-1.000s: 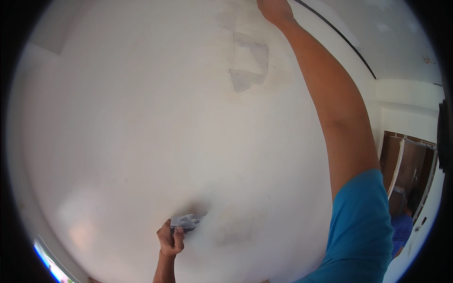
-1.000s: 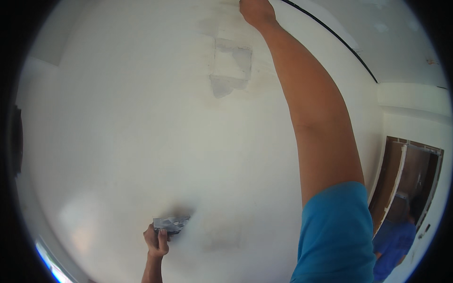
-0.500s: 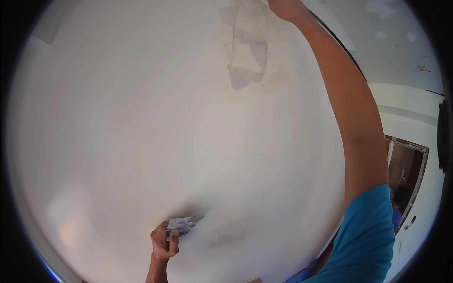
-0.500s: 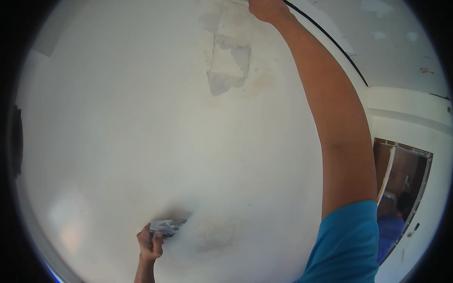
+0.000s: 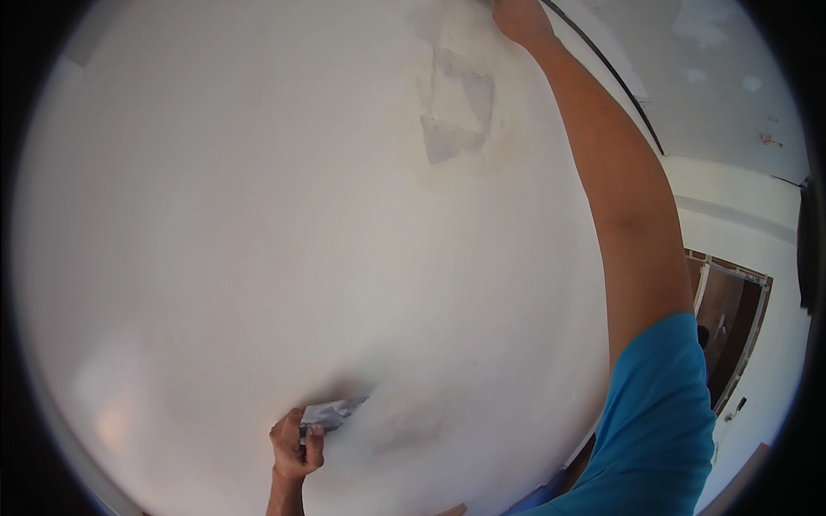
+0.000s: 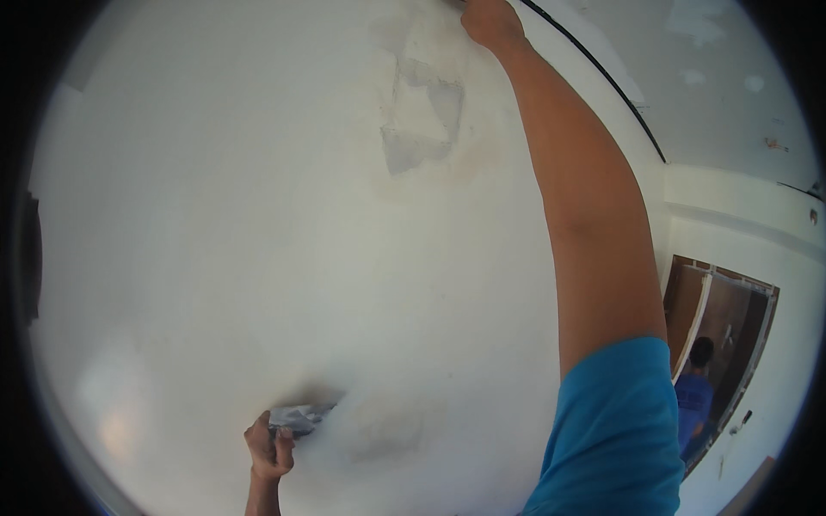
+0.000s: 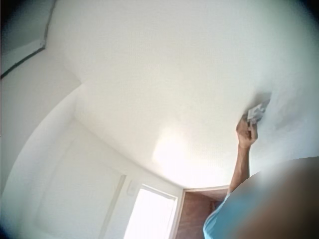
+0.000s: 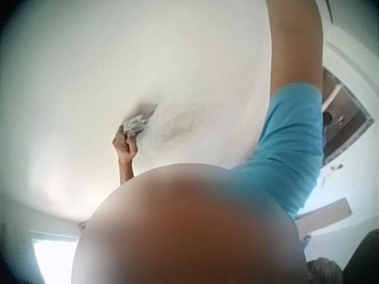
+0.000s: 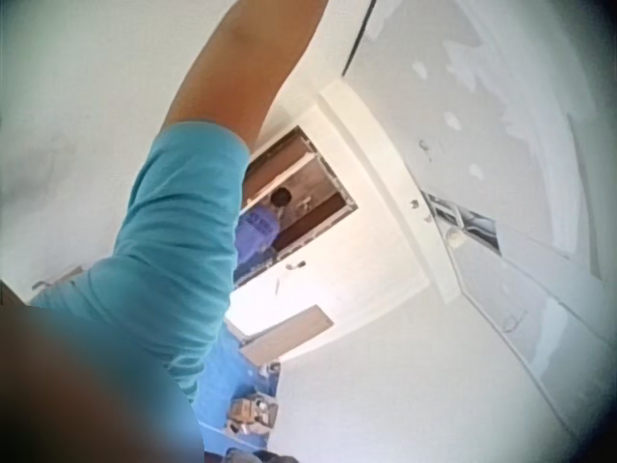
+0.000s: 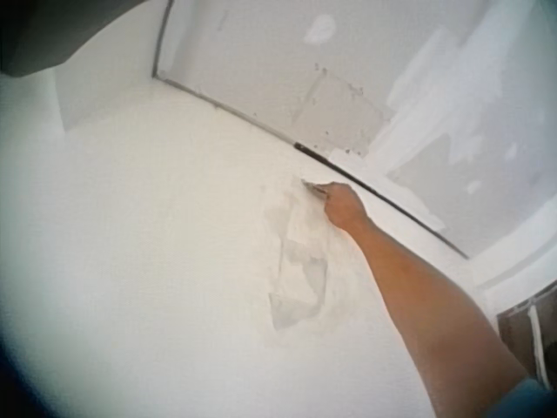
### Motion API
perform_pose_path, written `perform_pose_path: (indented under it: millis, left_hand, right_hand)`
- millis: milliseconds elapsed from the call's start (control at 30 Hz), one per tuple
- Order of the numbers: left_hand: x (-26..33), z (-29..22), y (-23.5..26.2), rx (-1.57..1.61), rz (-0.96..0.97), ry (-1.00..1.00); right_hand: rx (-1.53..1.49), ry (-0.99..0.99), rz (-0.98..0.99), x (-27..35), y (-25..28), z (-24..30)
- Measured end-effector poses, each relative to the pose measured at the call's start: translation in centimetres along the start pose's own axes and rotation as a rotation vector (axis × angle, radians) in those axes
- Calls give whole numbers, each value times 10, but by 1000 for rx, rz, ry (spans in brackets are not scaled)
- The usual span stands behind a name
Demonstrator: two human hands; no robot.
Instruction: The person applies white plaster to a ceiling using two putty knives, repeatedly scooping material from one knife to the other and smoothing it onto the surface. The person works on a single area, spreading and leveling the compound while standing on a ladder.
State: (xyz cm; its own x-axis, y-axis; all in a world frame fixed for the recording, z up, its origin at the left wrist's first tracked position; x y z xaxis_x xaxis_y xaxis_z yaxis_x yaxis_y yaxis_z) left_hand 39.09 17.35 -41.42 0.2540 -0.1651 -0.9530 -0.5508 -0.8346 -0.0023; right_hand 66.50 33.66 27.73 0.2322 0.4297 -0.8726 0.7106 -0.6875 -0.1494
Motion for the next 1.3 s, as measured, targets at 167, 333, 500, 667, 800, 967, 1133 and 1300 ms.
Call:
perform_pose_path:
  millis: [167,333,500,667,800,967,1133,1300]
  left_hand:
    - [-1,-6,2,84,-4,137]
    - [-1,-10,5,48,34,178]
    - [0,-1,4,52,25,128]
    - [-1,0,3,3,34,32]
    - [0,-5,3,33,15,82]
    - [0,-3,3,21,8,39]
    - [2,-2,-2,47,-36,77]
    - [4,-7,-2,54,-55,157]
  right_hand:
    - [100,-59,18,39,4,6]
    - [114,18,68,68,29,2]
    - [64,-35,17,29,50,-2]
    - [109,88,-110,-34,18,17]
    - [44,55,-51,-36,-1,30]
    - [19,72,24,7,7,29]
    - [30,101,20,50,18,15]
    - [63,89,154,100,61,-4]
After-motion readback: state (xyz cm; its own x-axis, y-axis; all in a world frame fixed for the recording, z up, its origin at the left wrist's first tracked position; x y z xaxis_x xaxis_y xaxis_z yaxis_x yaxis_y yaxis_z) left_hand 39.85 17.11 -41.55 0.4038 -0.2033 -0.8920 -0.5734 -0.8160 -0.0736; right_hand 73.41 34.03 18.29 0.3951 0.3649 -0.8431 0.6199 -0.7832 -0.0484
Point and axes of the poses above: each hand's wrist, its own x-axis away from the middle knuckle, its own y-axis out of the back of the hand, z = x × y, the point moved 2 cm from there along -x, towards the middle knuckle, and after that the axes turned 4 degrees about -z, right-handed, at the moved point
